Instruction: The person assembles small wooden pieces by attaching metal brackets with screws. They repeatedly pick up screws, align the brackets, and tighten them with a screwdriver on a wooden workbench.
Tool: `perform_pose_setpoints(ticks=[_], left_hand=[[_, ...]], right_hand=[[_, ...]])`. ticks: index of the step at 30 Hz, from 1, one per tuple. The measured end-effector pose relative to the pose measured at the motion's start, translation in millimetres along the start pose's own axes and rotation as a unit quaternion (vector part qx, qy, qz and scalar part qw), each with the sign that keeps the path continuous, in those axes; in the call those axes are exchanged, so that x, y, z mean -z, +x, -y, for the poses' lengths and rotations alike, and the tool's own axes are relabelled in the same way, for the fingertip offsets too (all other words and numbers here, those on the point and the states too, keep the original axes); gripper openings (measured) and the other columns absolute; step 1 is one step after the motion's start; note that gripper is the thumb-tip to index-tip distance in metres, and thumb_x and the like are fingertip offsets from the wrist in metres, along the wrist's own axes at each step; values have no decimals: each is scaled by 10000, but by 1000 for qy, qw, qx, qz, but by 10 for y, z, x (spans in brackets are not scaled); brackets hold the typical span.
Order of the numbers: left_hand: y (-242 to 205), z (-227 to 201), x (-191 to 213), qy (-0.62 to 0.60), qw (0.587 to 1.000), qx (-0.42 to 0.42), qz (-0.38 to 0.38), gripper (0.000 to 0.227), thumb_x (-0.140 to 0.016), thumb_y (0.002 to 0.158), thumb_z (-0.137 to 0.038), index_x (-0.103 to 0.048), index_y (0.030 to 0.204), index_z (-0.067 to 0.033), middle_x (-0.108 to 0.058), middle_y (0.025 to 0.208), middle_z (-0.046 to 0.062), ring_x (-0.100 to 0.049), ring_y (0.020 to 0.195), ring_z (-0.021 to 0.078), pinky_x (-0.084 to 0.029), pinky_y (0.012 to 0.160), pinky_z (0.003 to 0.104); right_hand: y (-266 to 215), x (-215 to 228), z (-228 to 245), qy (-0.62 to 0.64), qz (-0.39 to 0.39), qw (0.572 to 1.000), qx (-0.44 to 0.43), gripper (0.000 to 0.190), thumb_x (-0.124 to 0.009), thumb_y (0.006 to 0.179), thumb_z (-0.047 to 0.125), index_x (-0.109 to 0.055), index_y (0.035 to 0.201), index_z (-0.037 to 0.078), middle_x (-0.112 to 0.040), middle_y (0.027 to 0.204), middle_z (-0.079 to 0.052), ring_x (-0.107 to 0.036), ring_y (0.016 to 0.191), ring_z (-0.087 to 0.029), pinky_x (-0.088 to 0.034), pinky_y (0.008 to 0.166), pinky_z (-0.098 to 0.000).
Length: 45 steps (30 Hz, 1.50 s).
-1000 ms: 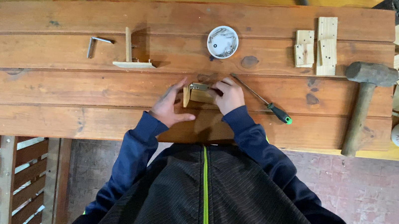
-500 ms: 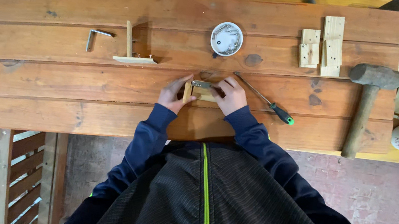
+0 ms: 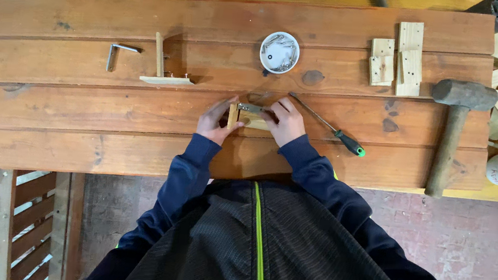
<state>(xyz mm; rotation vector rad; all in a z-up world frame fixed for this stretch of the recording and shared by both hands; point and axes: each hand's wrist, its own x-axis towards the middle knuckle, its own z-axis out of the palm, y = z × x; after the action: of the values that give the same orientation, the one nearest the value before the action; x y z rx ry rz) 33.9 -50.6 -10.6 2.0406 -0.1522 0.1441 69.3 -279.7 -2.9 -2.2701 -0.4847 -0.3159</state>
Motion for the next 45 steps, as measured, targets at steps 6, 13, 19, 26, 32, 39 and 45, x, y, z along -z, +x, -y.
perform_pose_setpoints(ticks=[6,13,19,26,32,39,45], left_hand=[[11,178,-1,50,999,-18,-4,653,-904,785,-356,-668,1351,-132,-704,1275,107,-646,1184,336,-513,1049,439],[140,-65,109,38,999,31,14,576,-880,836,-275,-665,1355,-146,-684,1204,128,-660,1126,364,-533,1022,473],[182,-52,125,-1,998,56,23,599,-922,784,-284,-685,1317,-145,-666,1127,150,-678,1043,364,-576,924,446],[142,-61,137,-31,997,69,18,572,-903,832,-249,-675,1333,-95,-631,1080,139,-684,959,323,-595,838,414],[95,115,105,-31,996,78,32,658,-904,822,-289,-638,1411,-164,-624,1042,123,-680,917,306,-627,726,380],[131,-79,150,-21,994,103,37,648,-890,830,-285,-635,1419,-189,-620,1056,108,-681,942,281,-637,738,382],[115,-83,136,4,992,123,37,642,-876,846,-305,-624,1427,-197,-640,1124,108,-681,1012,312,-618,810,397]], right_hand=[[40,21,75,9,15,1000,-17,182,-788,875,170,-647,917,61,-604,888,-106,-688,827,-368,-613,713,-462],[60,29,175,28,-16,999,-14,136,-764,905,121,-657,911,37,-617,923,-76,-703,734,-290,-613,653,-332],[66,16,153,28,-16,999,-19,151,-785,882,122,-663,882,33,-634,914,-82,-697,698,-242,-617,605,-323],[134,86,241,42,-8,999,-8,148,-780,837,55,-654,861,-20,-624,886,-133,-678,672,-309,-606,570,-369],[116,30,122,29,-5,1000,1,173,-798,859,91,-646,829,14,-618,859,-92,-677,667,-279,-598,566,-344],[144,65,207,43,5,999,-26,143,-781,841,68,-649,841,14,-622,866,-88,-671,676,-244,-589,586,-328],[155,92,243,48,12,998,-40,129,-761,860,59,-647,833,5,-613,838,-89,-660,666,-231,-578,572,-314]])
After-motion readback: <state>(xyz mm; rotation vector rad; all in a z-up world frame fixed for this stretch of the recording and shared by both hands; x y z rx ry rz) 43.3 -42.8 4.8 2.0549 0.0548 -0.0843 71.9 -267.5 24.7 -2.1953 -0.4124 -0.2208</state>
